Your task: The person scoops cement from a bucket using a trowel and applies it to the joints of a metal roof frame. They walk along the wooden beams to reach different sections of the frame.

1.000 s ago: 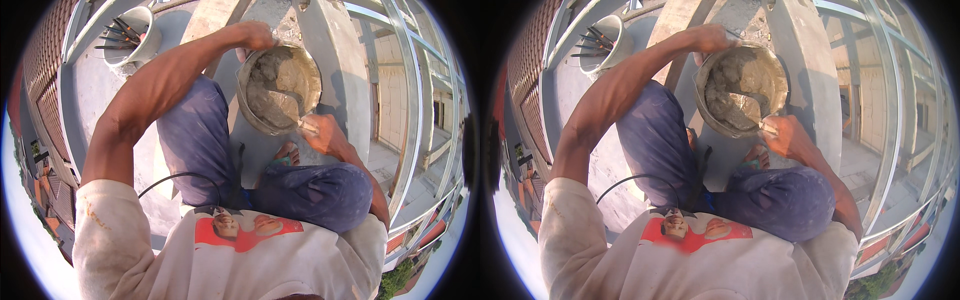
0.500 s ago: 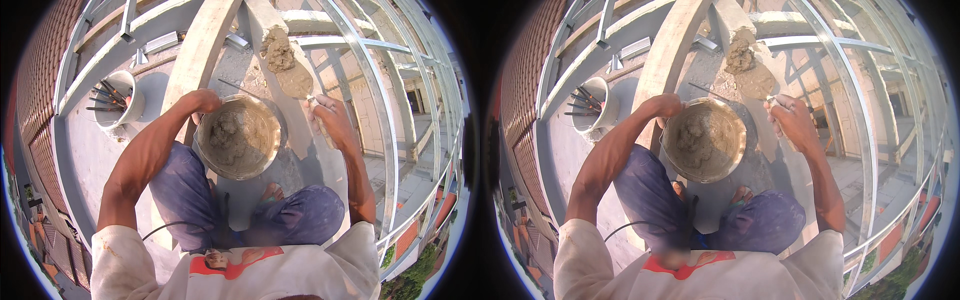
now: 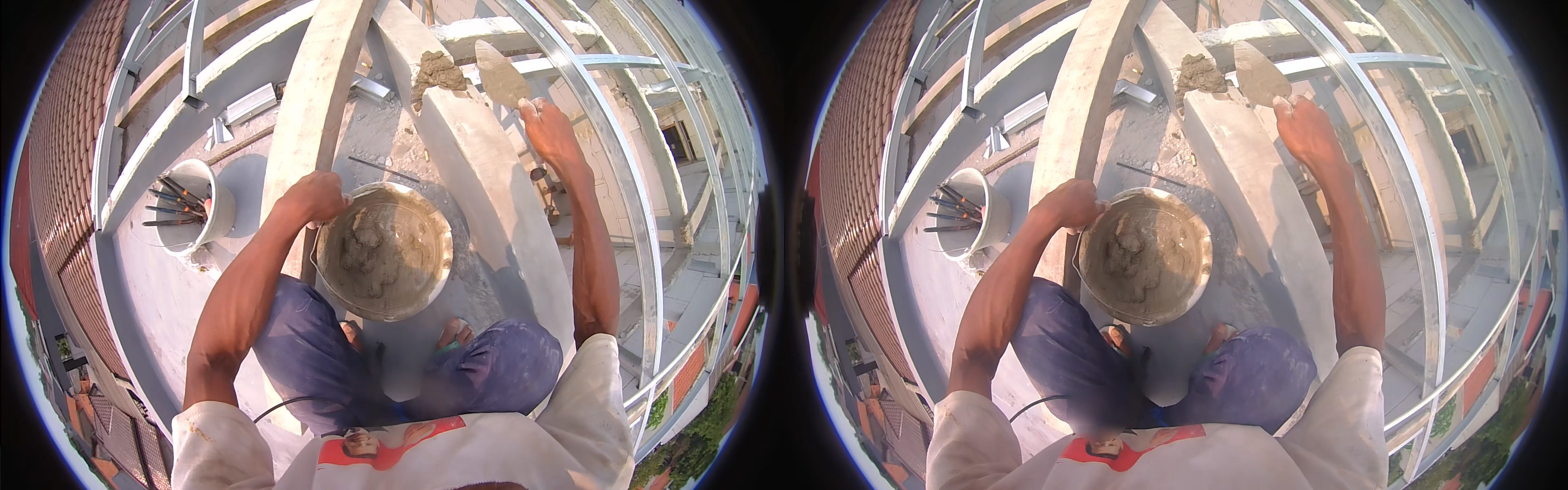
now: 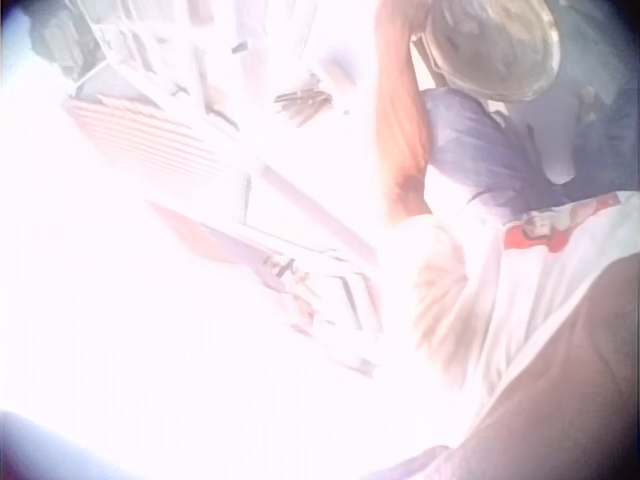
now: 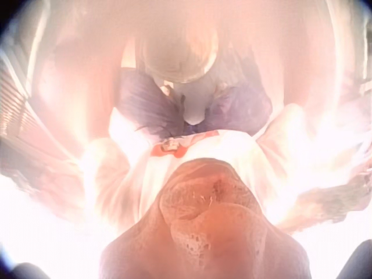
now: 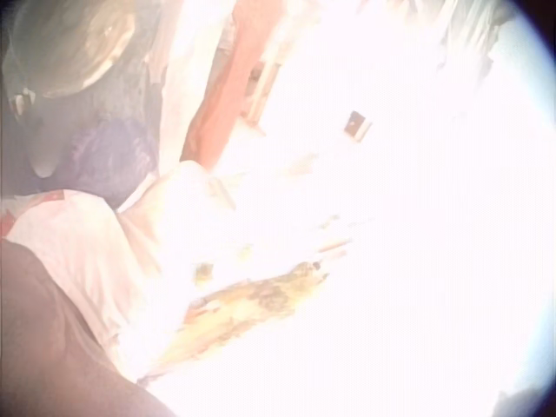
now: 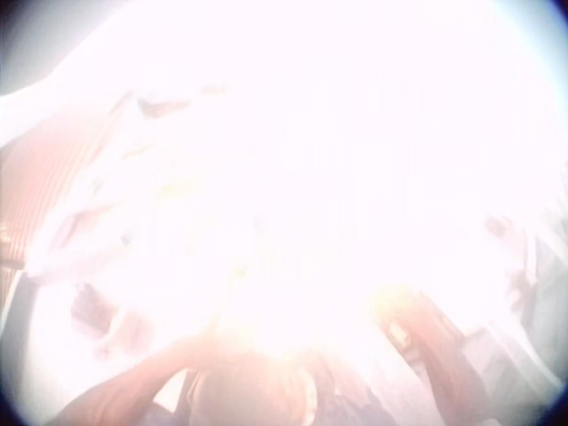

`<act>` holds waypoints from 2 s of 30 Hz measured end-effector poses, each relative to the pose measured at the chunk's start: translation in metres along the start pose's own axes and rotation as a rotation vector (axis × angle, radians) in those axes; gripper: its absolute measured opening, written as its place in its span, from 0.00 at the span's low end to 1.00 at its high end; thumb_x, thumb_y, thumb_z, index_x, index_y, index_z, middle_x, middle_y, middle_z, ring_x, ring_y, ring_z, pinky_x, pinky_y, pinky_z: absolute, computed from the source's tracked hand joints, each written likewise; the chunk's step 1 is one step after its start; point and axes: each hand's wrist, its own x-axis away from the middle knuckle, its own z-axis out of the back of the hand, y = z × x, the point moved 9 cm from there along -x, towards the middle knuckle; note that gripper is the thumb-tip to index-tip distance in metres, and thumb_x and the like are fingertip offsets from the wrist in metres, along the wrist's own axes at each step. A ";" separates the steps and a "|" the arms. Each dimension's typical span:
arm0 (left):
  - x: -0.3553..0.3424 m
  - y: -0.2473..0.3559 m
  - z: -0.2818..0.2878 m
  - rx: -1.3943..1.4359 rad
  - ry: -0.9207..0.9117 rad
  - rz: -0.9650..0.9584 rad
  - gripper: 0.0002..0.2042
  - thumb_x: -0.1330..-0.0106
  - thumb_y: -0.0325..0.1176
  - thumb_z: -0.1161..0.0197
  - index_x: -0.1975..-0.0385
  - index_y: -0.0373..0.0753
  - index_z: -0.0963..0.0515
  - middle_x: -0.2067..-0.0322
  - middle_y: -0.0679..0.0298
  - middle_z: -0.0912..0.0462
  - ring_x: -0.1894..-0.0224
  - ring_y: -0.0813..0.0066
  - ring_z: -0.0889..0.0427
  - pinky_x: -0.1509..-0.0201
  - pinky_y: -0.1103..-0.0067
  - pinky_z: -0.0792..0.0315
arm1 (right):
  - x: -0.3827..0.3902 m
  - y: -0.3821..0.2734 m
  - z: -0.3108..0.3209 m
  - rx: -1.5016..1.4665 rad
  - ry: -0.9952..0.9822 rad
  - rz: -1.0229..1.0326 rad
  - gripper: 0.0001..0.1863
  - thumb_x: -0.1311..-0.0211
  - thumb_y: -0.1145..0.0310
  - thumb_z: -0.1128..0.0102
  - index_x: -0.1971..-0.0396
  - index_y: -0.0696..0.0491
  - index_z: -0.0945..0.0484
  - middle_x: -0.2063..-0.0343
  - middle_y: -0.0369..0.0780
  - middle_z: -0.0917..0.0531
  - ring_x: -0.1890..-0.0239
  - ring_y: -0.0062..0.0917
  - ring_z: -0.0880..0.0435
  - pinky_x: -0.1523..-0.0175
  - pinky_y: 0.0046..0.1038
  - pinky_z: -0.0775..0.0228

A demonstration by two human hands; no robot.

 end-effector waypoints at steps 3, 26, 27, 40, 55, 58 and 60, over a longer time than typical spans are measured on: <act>-0.003 0.002 0.032 0.180 0.089 0.099 0.22 0.28 0.46 0.39 0.57 0.26 0.16 0.62 0.43 0.12 0.54 0.50 0.12 0.47 0.62 0.21 | -0.003 0.003 -0.031 0.066 -0.076 0.065 0.22 0.26 0.59 0.52 0.56 0.67 0.21 0.59 0.64 0.16 0.53 0.55 0.15 0.47 0.49 0.23; -0.059 -0.048 0.084 0.106 0.858 0.413 0.54 0.37 0.69 0.39 0.23 0.31 0.50 0.23 0.43 0.53 0.20 0.42 0.57 0.22 0.43 0.60 | 0.005 0.013 0.023 0.239 0.015 0.173 0.13 0.30 0.65 0.40 0.53 0.58 0.21 0.60 0.50 0.13 0.57 0.48 0.13 0.52 0.47 0.22; -0.059 -0.046 0.086 0.128 0.865 0.408 0.54 0.37 0.69 0.39 0.24 0.32 0.49 0.23 0.44 0.52 0.21 0.42 0.57 0.22 0.43 0.59 | -0.007 0.013 0.027 0.237 0.062 0.212 0.13 0.32 0.67 0.39 0.54 0.58 0.21 0.59 0.49 0.14 0.56 0.47 0.13 0.52 0.47 0.22; -0.049 -0.055 0.090 0.244 0.960 0.415 0.47 0.39 0.63 0.33 0.25 0.42 0.44 0.24 0.51 0.47 0.21 0.49 0.52 0.21 0.49 0.59 | -0.145 -0.036 -0.028 0.354 0.121 0.757 0.19 0.49 0.80 0.36 0.54 0.55 0.18 0.54 0.42 0.16 0.45 0.36 0.21 0.43 0.39 0.31; -0.054 -0.050 0.092 0.284 0.944 0.432 0.46 0.40 0.59 0.30 0.25 0.44 0.42 0.24 0.53 0.45 0.21 0.50 0.50 0.20 0.51 0.59 | -0.129 -0.014 -0.006 0.361 0.226 0.918 0.17 0.53 0.81 0.37 0.60 0.52 0.17 0.57 0.36 0.16 0.49 0.30 0.21 0.50 0.35 0.32; -0.054 -0.054 0.094 0.268 0.961 0.442 0.46 0.40 0.59 0.30 0.25 0.44 0.42 0.24 0.53 0.45 0.21 0.50 0.50 0.20 0.52 0.58 | -0.128 -0.020 0.020 0.341 0.355 0.891 0.11 0.45 0.73 0.34 0.60 0.52 0.17 0.60 0.37 0.16 0.54 0.33 0.17 0.53 0.36 0.27; -0.053 -0.054 0.092 0.256 0.969 0.435 0.46 0.40 0.59 0.30 0.25 0.44 0.42 0.24 0.53 0.45 0.22 0.51 0.50 0.20 0.52 0.58 | -0.133 -0.015 0.026 0.257 0.277 0.755 0.09 0.38 0.66 0.35 0.60 0.53 0.18 0.62 0.39 0.15 0.58 0.35 0.15 0.56 0.38 0.24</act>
